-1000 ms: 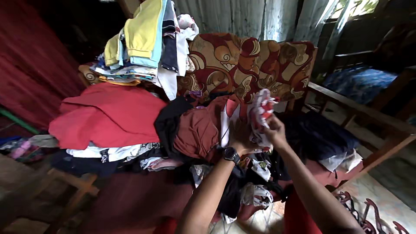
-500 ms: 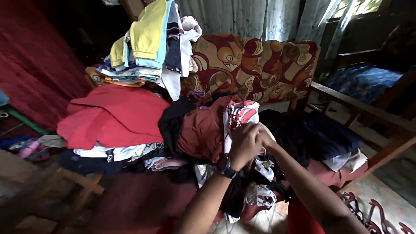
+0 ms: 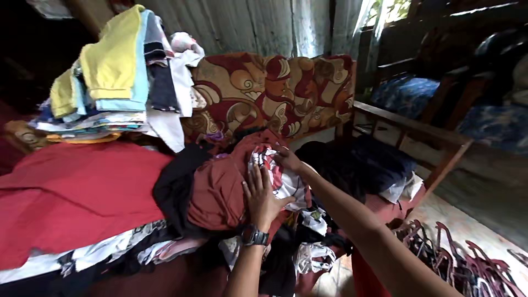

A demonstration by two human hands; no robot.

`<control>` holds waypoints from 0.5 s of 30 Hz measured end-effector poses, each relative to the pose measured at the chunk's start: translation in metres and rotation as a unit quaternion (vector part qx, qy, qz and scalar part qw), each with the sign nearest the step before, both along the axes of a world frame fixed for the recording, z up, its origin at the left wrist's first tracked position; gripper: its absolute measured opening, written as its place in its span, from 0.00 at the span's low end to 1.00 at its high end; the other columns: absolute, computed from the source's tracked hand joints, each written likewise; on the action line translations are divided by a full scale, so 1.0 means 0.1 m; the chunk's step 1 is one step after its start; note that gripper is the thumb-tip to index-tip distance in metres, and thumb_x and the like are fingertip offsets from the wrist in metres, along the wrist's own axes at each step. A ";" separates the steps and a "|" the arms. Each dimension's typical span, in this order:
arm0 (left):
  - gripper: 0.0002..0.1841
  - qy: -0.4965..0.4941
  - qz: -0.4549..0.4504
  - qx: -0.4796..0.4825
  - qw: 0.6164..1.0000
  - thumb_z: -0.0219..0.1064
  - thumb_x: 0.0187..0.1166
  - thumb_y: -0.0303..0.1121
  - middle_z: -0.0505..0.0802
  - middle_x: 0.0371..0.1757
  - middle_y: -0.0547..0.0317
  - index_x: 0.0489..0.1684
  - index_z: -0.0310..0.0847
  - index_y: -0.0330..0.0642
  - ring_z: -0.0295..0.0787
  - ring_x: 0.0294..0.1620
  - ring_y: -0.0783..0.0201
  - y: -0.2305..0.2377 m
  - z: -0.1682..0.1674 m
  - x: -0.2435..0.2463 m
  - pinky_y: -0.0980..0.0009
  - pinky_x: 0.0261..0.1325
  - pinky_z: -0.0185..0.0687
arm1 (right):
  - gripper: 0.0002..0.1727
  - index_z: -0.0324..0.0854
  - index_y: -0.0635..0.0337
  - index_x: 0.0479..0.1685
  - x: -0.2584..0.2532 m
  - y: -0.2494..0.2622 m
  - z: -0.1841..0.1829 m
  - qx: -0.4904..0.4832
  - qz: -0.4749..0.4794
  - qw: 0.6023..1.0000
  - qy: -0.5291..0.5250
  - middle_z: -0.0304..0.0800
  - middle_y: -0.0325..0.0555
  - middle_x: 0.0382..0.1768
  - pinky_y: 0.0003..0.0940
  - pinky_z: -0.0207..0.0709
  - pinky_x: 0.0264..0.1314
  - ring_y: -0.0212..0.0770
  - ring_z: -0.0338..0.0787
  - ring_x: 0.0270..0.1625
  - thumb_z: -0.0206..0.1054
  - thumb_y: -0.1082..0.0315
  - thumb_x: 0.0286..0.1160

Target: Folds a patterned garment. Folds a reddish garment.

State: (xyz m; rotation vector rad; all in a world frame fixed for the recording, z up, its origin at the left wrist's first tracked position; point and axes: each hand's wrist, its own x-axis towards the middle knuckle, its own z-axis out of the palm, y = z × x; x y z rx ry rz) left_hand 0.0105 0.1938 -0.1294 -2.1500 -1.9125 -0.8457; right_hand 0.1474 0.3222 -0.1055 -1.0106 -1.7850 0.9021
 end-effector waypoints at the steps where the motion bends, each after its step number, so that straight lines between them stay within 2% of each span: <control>1: 0.77 -0.013 -0.006 0.012 1.000 0.85 0.36 0.72 0.50 0.94 0.30 0.93 0.51 0.31 0.40 0.94 0.27 0.00 -0.02 -0.01 0.28 0.90 0.31 | 0.26 0.72 0.65 0.80 0.06 -0.11 -0.03 0.001 -0.028 0.998 0.064 0.77 0.63 0.77 0.49 0.75 0.76 0.52 0.82 0.73 0.65 0.68 0.85; 3: 0.75 -0.047 -0.014 0.026 0.998 0.82 0.41 0.74 0.49 0.95 0.31 0.93 0.52 0.33 0.39 0.94 0.25 0.00 -0.05 -0.04 0.28 0.90 0.31 | 0.30 0.70 0.68 0.80 0.24 -0.35 -0.17 -0.008 -0.115 0.983 0.145 0.79 0.66 0.73 0.46 0.77 0.75 0.53 0.82 0.72 0.70 0.70 0.78; 5: 0.63 -0.092 -0.023 0.037 0.995 0.70 0.59 0.75 0.50 0.94 0.30 0.93 0.55 0.36 0.38 0.94 0.24 0.02 -0.07 -0.08 0.26 0.89 0.30 | 0.37 0.63 0.68 0.84 0.41 -0.64 -0.33 -0.065 -0.158 0.973 0.157 0.78 0.67 0.72 0.44 0.80 0.71 0.51 0.84 0.69 0.72 0.65 0.77; 6: 0.54 -0.115 -0.031 0.043 0.992 0.61 0.71 0.71 0.51 0.94 0.30 0.92 0.57 0.38 0.38 0.94 0.25 0.04 -0.09 -0.10 0.27 0.89 0.29 | 0.37 0.63 0.68 0.83 0.47 -0.80 -0.36 -0.114 -0.161 0.970 0.143 0.82 0.65 0.67 0.42 0.82 0.65 0.48 0.88 0.62 0.72 0.61 0.78; 7: 0.46 -0.138 -0.042 0.054 0.988 0.52 0.81 0.66 0.53 0.94 0.29 0.92 0.60 0.39 0.39 0.94 0.26 0.06 -0.10 -0.12 0.27 0.90 0.29 | 0.33 0.69 0.69 0.78 0.51 -0.94 -0.38 -0.154 -0.155 0.968 0.125 0.87 0.61 0.57 0.40 0.83 0.56 0.43 0.88 0.51 0.72 0.59 0.79; 8: 0.39 -0.161 -0.052 0.065 0.983 0.48 0.87 0.60 0.55 0.92 0.28 0.90 0.63 0.40 0.42 0.94 0.26 0.08 -0.09 -0.14 0.28 0.90 0.31 | 0.27 0.76 0.71 0.67 0.54 -1.05 -0.37 -0.179 -0.139 0.968 0.109 0.88 0.55 0.46 0.36 0.81 0.47 0.38 0.86 0.40 0.72 0.57 0.80; 9: 0.33 -0.187 -0.062 0.069 0.978 0.47 0.90 0.51 0.57 0.91 0.26 0.89 0.65 0.39 0.44 0.93 0.26 0.09 -0.08 -0.15 0.29 0.90 0.33 | 0.22 0.81 0.71 0.55 0.56 -1.12 -0.35 -0.191 -0.119 0.970 0.098 0.86 0.49 0.37 0.32 0.79 0.41 0.33 0.83 0.33 0.71 0.57 0.80; 10: 0.29 -0.218 -0.070 0.060 0.971 0.49 0.91 0.43 0.59 0.90 0.25 0.88 0.66 0.38 0.45 0.93 0.26 0.09 -0.05 -0.16 0.31 0.90 0.34 | 0.18 0.82 0.70 0.49 0.57 -1.18 -0.32 -0.194 -0.101 0.971 0.095 0.84 0.44 0.32 0.29 0.77 0.37 0.31 0.80 0.30 0.72 0.59 0.80; 12: 0.29 -0.279 -0.074 0.021 0.957 0.56 0.87 0.33 0.64 0.89 0.29 0.89 0.64 0.39 0.51 0.92 0.32 0.04 0.03 -0.20 0.37 0.91 0.42 | 0.13 0.81 0.69 0.43 0.57 -1.25 -0.28 -0.175 -0.089 0.973 0.120 0.83 0.42 0.29 0.26 0.77 0.35 0.29 0.80 0.28 0.73 0.66 0.76; 14: 0.33 -0.308 -0.054 -0.023 0.950 0.63 0.83 0.29 0.71 0.86 0.35 0.91 0.60 0.40 0.64 0.88 0.40 -0.05 0.18 -0.25 0.43 0.87 0.58 | 0.09 0.81 0.69 0.39 0.55 -1.30 -0.23 -0.130 -0.096 0.974 0.158 0.83 0.42 0.29 0.26 0.79 0.37 0.29 0.82 0.29 0.74 0.71 0.73; 15: 0.35 -0.308 -0.040 -0.032 0.950 0.65 0.82 0.30 0.74 0.85 0.36 0.92 0.59 0.41 0.68 0.86 0.40 -0.11 0.23 -0.26 0.40 0.85 0.60 | 0.08 0.80 0.68 0.37 0.54 -1.32 -0.20 -0.110 -0.099 0.971 0.187 0.83 0.41 0.28 0.26 0.80 0.37 0.28 0.82 0.29 0.73 0.72 0.73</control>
